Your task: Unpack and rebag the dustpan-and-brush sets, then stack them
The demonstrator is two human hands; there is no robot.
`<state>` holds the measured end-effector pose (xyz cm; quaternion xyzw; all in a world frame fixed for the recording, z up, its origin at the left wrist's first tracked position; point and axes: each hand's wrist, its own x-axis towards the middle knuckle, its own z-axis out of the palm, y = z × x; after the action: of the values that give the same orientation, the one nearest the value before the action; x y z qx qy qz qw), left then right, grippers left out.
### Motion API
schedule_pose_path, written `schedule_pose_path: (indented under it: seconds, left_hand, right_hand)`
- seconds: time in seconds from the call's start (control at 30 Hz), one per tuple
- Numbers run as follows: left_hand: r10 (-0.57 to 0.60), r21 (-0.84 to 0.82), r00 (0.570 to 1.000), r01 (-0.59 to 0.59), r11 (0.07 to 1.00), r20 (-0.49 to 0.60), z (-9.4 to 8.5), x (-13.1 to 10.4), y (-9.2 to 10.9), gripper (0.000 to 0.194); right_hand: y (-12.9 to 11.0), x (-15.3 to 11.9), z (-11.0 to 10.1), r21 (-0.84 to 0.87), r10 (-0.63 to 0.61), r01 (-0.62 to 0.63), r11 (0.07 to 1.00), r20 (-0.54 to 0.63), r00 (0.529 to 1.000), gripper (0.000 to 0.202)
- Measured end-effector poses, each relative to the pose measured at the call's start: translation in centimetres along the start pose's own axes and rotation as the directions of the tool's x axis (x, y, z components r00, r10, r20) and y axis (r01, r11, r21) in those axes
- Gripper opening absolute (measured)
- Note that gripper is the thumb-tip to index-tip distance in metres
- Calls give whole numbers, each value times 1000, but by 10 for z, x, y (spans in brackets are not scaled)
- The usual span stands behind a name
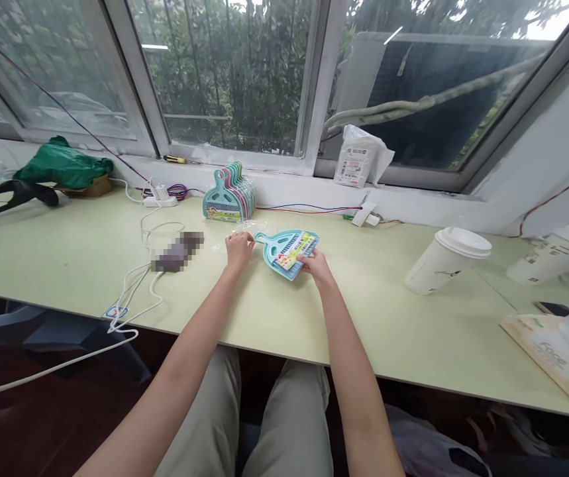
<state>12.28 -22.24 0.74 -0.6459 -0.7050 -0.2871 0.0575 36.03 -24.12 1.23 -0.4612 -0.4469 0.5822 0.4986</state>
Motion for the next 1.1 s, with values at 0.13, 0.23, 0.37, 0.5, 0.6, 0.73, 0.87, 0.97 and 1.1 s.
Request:
schedule_pose_path:
  seconds: [0.13,0.23,0.37,0.5,0.6,0.73,0.87,0.97,1.1]
  left_hand:
    - [-78,-16,997,77,997,-11,1,-3,1,26]
    - [-127,-40,988,131,991,89,4,-1,-7,39]
    - [-96,-19,987,99,995,132,7,0,-13,39]
    - [-87,-54,989,94,994,119,11,0,-16,42]
    - [-97,-135,992,108,985,81,14,3,-18,47]
    - [-125,-445,992,110,889,-4,17,9,-19,45]
    - [-39,-707,999,9,708,-26,20,12,-7,34]
    - [84,-760,996,-65,647,-14,18,9,6,28]
    - [112,-770,993,-108,628,-49,10,5,16,25]
  right_hand:
    - [2,-1,0,-14,24,-23,1000,17,1000,30]
    - [5,4,-4,-33,37,-37,999,-5,999,30]
    - [9,8,-6,-63,43,-42,997,23,999,35]
    - [9,7,-4,-64,46,-44,997,40,998,37]
    - [9,5,-1,-60,40,-37,998,53,998,35]
    - [8,2,3,-50,47,-45,998,46,998,33]
    - [7,-1,11,-45,22,-20,999,41,999,37]
    - [7,-3,17,-12,-36,37,999,39,999,40]
    - [6,-4,18,40,-91,93,995,-50,995,38]
